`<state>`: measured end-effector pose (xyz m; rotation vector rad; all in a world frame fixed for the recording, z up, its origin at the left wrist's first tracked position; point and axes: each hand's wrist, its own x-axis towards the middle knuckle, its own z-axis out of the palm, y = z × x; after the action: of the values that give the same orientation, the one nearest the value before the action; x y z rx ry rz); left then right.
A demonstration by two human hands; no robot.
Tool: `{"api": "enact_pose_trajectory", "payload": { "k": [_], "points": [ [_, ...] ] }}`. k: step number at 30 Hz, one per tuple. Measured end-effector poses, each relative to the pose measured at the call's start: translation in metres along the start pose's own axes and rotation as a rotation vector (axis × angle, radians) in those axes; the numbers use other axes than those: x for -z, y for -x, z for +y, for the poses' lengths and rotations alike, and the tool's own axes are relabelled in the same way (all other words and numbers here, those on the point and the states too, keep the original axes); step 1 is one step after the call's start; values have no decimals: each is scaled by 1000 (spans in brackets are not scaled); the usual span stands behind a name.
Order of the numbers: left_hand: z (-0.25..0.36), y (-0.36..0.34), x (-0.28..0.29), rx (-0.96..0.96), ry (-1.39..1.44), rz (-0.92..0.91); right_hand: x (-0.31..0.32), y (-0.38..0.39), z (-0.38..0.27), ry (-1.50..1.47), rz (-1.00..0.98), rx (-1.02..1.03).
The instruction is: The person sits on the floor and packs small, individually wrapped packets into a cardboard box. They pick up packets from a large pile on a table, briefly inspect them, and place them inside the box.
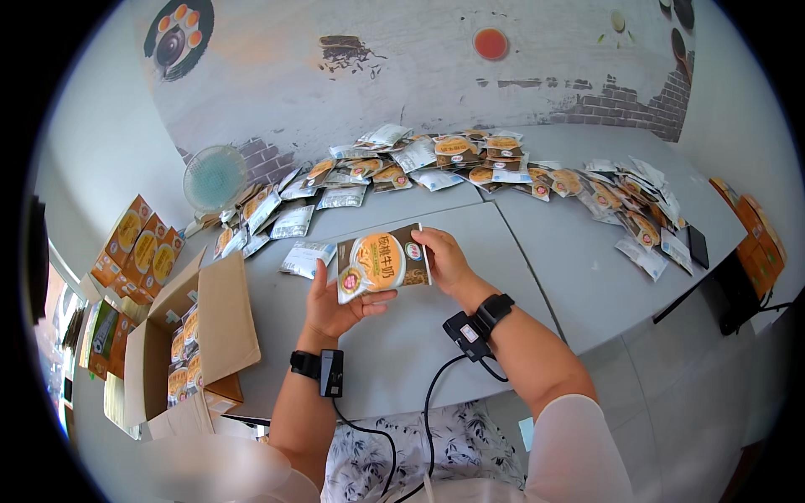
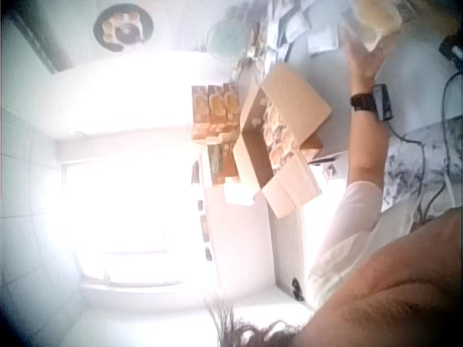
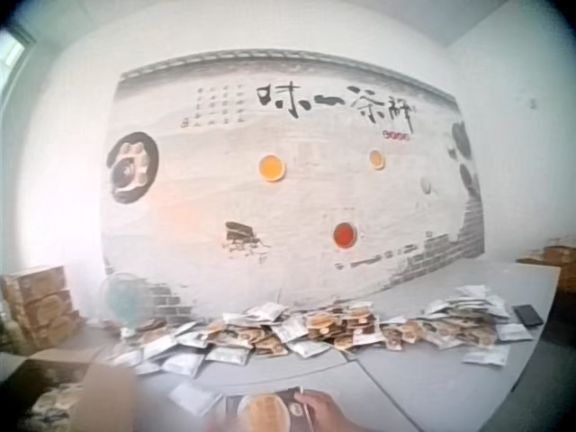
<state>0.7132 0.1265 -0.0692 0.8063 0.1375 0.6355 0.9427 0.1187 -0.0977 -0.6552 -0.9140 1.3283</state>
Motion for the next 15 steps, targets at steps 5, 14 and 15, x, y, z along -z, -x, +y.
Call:
{"api": "enact_pose_trajectory", "payload": {
  "k": [5, 14, 15],
  "points": [
    [-7, 2, 14, 101, -146, 74, -29, 7, -10, 12, 38, -100],
    [-5, -5, 15, -35, -77, 190, -13, 1, 0, 232, 24, -111],
    [-5, -5, 14, -39, -64, 166, -13, 1, 1, 233, 36, -102]
  ]
}}
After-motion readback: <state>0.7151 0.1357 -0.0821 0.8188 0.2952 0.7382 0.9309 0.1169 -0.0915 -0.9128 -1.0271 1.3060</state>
